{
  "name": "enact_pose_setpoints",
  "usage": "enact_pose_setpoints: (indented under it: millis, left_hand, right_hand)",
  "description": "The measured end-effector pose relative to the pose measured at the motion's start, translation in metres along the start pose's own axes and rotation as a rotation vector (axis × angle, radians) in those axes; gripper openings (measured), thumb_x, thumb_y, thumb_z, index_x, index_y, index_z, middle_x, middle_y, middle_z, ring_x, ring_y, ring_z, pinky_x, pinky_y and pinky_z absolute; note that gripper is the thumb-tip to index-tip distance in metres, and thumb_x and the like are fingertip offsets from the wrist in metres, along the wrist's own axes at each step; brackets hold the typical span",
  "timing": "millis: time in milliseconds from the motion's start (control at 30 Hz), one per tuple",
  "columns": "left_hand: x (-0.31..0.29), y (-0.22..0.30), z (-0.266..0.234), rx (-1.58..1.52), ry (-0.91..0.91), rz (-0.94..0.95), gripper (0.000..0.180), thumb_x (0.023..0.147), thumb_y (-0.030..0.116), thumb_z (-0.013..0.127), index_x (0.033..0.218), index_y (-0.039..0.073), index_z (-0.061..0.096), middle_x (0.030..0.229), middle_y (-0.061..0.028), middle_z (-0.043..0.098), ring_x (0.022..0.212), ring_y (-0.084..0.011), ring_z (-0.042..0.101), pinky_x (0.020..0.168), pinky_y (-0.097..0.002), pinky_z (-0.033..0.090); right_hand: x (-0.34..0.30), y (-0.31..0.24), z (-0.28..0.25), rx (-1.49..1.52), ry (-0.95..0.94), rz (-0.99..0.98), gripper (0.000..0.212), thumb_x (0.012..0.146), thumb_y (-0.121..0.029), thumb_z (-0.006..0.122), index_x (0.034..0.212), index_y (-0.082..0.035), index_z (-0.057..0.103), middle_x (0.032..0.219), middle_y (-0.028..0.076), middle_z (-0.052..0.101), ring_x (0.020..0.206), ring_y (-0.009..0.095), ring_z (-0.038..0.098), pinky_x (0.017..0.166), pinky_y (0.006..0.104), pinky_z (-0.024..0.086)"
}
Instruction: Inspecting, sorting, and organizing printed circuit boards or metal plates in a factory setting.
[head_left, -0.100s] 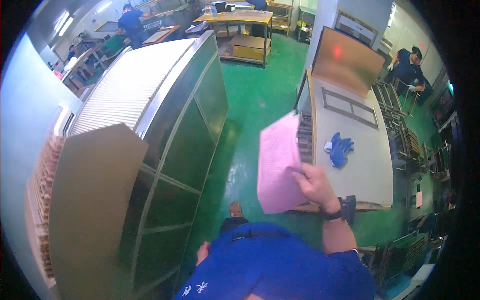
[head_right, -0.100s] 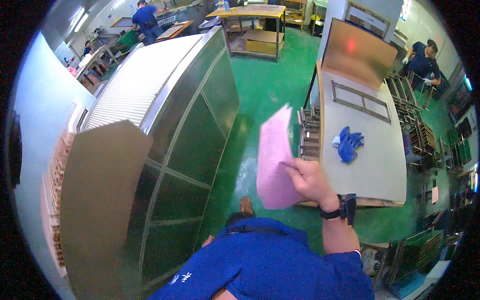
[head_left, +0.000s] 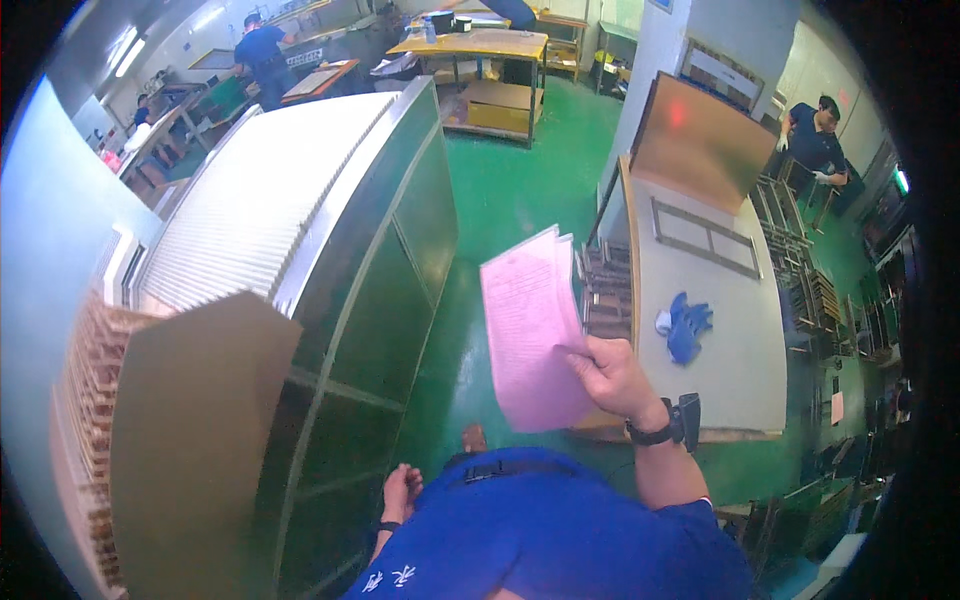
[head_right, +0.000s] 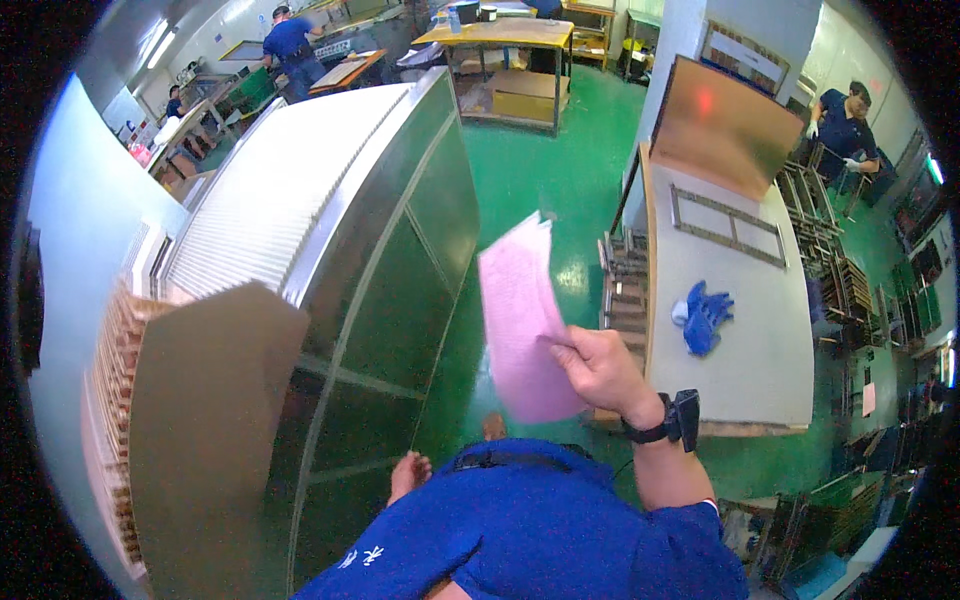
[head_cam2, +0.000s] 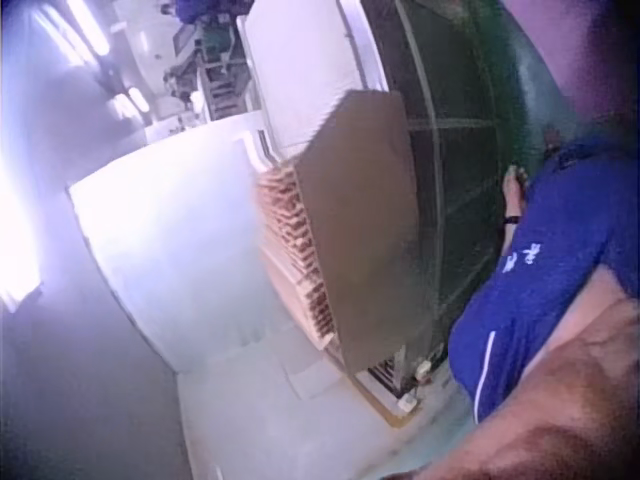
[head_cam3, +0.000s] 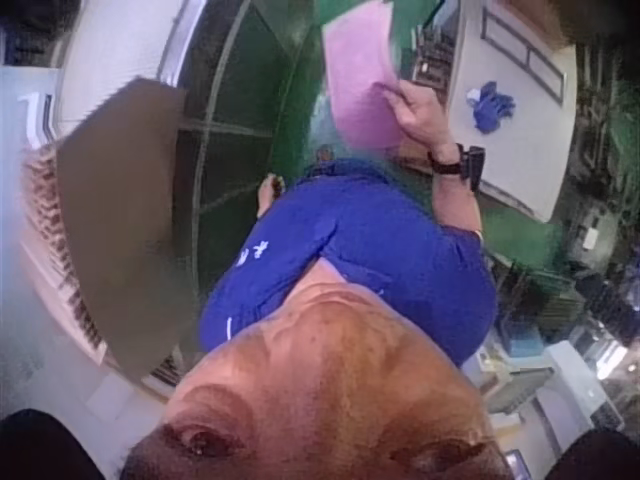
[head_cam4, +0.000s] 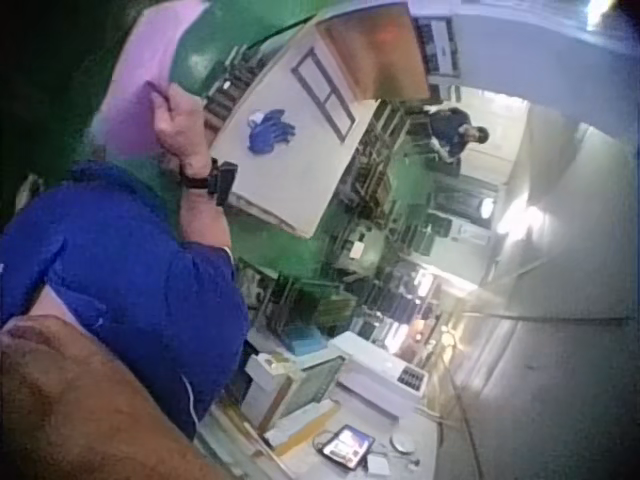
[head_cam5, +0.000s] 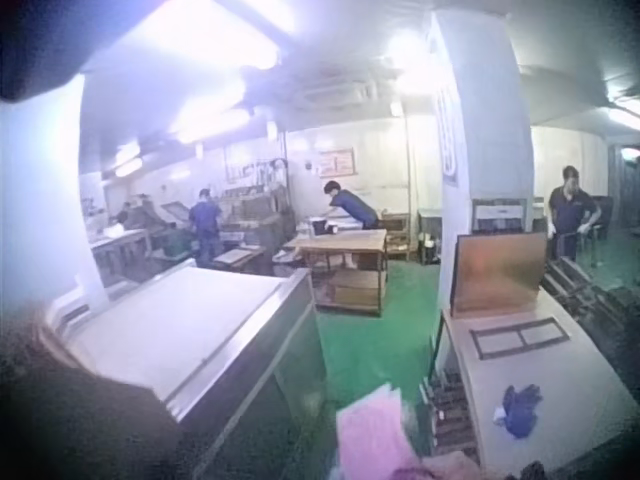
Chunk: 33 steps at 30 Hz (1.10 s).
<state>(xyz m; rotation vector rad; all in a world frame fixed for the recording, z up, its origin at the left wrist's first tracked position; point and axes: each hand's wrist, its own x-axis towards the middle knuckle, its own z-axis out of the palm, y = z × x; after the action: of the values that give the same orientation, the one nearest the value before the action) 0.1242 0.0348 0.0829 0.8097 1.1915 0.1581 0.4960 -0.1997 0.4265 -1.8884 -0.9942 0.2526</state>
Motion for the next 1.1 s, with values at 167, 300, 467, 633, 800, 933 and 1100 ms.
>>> enact_pose_setpoints:
  millis: [167, 300, 467, 633, 800, 933, 1100]
  left_hand:
    - [0.030, 0.205, 0.160, -0.155, -0.439, 0.207, 0.049, 0.099, 0.044, 0.056, 0.126, 0.003, 0.055, 0.115, -0.0114, 0.064, 0.105, -0.0211, 0.060, 0.092, -0.0376, 0.049]
    - [0.053, 0.304, 0.265, -0.249, -0.822, 0.391, 0.058, 0.098, 0.046, 0.055, 0.134, 0.000, 0.049, 0.122, -0.0127, 0.061, 0.112, -0.0225, 0.058, 0.098, -0.0395, 0.046]
    - [0.122, 0.361, 0.355, -0.205, -0.696, 0.584, 0.047, 0.096, 0.028, 0.064, 0.129, -0.003, 0.052, 0.112, -0.0077, 0.064, 0.097, -0.0153, 0.059, 0.084, -0.0299, 0.046]
    - [0.161, 0.415, 0.442, -0.190, -0.548, 0.460, 0.040, 0.093, 0.017, 0.066, 0.126, -0.003, 0.055, 0.097, -0.0009, 0.061, 0.082, -0.0105, 0.052, 0.075, -0.0255, 0.043]
    - [0.184, 0.480, 0.491, -0.301, -0.502, 0.536, 0.051, 0.088, 0.017, 0.071, 0.130, -0.003, 0.052, 0.110, -0.0060, 0.065, 0.094, -0.0146, 0.059, 0.085, -0.0281, 0.046]
    - [0.194, 0.546, 0.550, -0.365, -0.439, 0.589, 0.050, 0.090, 0.016, 0.069, 0.132, -0.004, 0.051, 0.122, -0.0106, 0.063, 0.110, -0.0214, 0.061, 0.098, -0.0350, 0.046]
    - [0.253, 0.621, 0.587, -0.154, -0.391, 0.800, 0.038, 0.097, 0.013, 0.061, 0.130, -0.004, 0.054, 0.124, -0.0122, 0.062, 0.112, -0.0212, 0.059, 0.099, -0.0357, 0.045]
  right_hand:
    - [0.104, 0.017, 0.009, 0.102, -0.020, 0.024, 0.022, 0.092, -0.009, 0.060, 0.112, -0.001, 0.068, 0.083, 0.017, 0.069, 0.073, 0.020, 0.068, 0.066, 0.0328, 0.051]
    - [0.175, 0.062, -0.003, 0.168, -0.010, 0.056, 0.023, 0.094, -0.011, 0.060, 0.113, -0.001, 0.067, 0.090, 0.013, 0.072, 0.080, 0.017, 0.067, 0.073, 0.0321, 0.052]
    - [0.264, 0.150, -0.027, 0.460, 0.043, 0.126, 0.024, 0.096, -0.014, 0.060, 0.114, 0.000, 0.067, 0.097, 0.005, 0.072, 0.088, 0.013, 0.064, 0.079, 0.0302, 0.051]
    - [0.377, 0.209, -0.068, 0.615, -0.098, 0.153, 0.026, 0.097, -0.016, 0.061, 0.116, 0.001, 0.066, 0.101, 0.002, 0.069, 0.091, 0.010, 0.060, 0.081, 0.0282, 0.049]
    - [0.479, 0.233, -0.096, 0.681, -0.217, 0.163, 0.027, 0.096, -0.017, 0.062, 0.117, 0.000, 0.065, 0.102, 0.002, 0.068, 0.093, 0.010, 0.059, 0.082, 0.0284, 0.049]
    - [0.564, 0.273, -0.098, 0.735, -0.188, 0.172, 0.032, 0.096, -0.017, 0.062, 0.122, 0.002, 0.061, 0.106, 0.004, 0.068, 0.096, 0.012, 0.061, 0.085, 0.0293, 0.050]
    - [0.682, 0.298, -0.095, 0.820, -0.175, 0.183, 0.037, 0.096, -0.014, 0.061, 0.128, 0.004, 0.055, 0.114, 0.007, 0.066, 0.101, 0.014, 0.061, 0.090, 0.0298, 0.048]
